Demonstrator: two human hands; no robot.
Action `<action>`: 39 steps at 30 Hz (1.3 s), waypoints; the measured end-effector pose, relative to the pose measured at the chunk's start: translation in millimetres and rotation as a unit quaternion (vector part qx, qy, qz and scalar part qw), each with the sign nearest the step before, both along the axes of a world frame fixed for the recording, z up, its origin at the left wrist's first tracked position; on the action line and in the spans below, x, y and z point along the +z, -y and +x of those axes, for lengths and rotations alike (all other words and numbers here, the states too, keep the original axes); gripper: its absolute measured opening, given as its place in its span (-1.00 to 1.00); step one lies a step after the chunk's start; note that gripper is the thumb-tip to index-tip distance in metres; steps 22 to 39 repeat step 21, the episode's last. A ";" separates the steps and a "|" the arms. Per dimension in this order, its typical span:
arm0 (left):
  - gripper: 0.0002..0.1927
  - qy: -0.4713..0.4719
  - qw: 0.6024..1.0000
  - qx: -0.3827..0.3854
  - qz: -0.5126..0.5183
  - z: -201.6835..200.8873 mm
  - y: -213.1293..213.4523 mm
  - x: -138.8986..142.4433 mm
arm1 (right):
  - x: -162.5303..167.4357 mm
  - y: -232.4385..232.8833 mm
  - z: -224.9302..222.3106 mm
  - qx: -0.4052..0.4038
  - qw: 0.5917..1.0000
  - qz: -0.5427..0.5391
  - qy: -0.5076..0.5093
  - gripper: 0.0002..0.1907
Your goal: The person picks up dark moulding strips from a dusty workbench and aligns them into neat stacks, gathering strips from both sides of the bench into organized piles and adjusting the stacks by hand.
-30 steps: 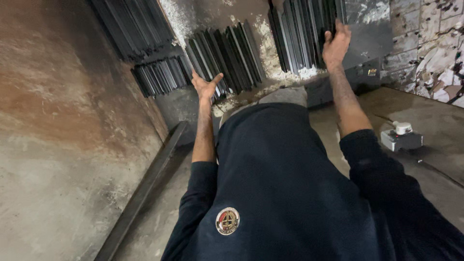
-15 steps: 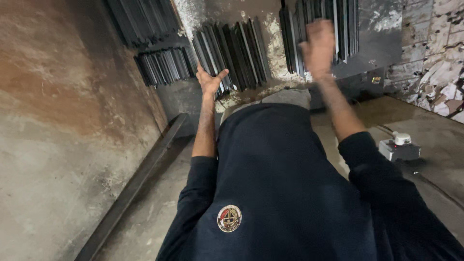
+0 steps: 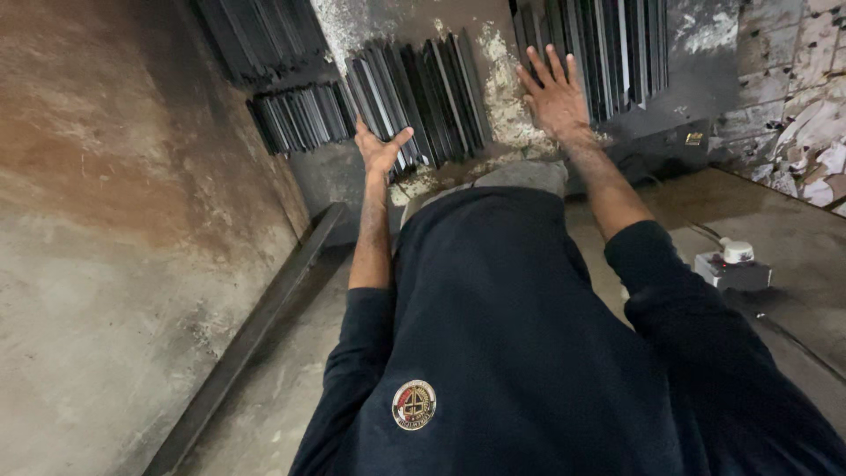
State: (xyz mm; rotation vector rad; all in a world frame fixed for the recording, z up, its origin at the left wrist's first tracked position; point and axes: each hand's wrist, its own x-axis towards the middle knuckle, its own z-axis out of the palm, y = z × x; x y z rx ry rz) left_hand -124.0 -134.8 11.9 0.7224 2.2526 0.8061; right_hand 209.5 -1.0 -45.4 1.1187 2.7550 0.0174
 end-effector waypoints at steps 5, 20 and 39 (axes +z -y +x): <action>0.34 -0.006 1.000 -0.012 0.017 0.0 4.0 -0.3 | -6.3 -4.6 1.0 -0.053 0.997 -0.043 -0.021 -0.33; 0.33 0.025 0.999 -0.001 0.042 -0.8 3.1 0.3 | -3.4 19.1 -55.8 -0.216 0.915 -0.319 -0.121 -0.39; 0.33 0.018 1.000 -0.004 0.014 -1.2 1.8 0.9 | -3.3 24.0 -75.6 -0.273 0.880 -0.360 -0.145 -0.23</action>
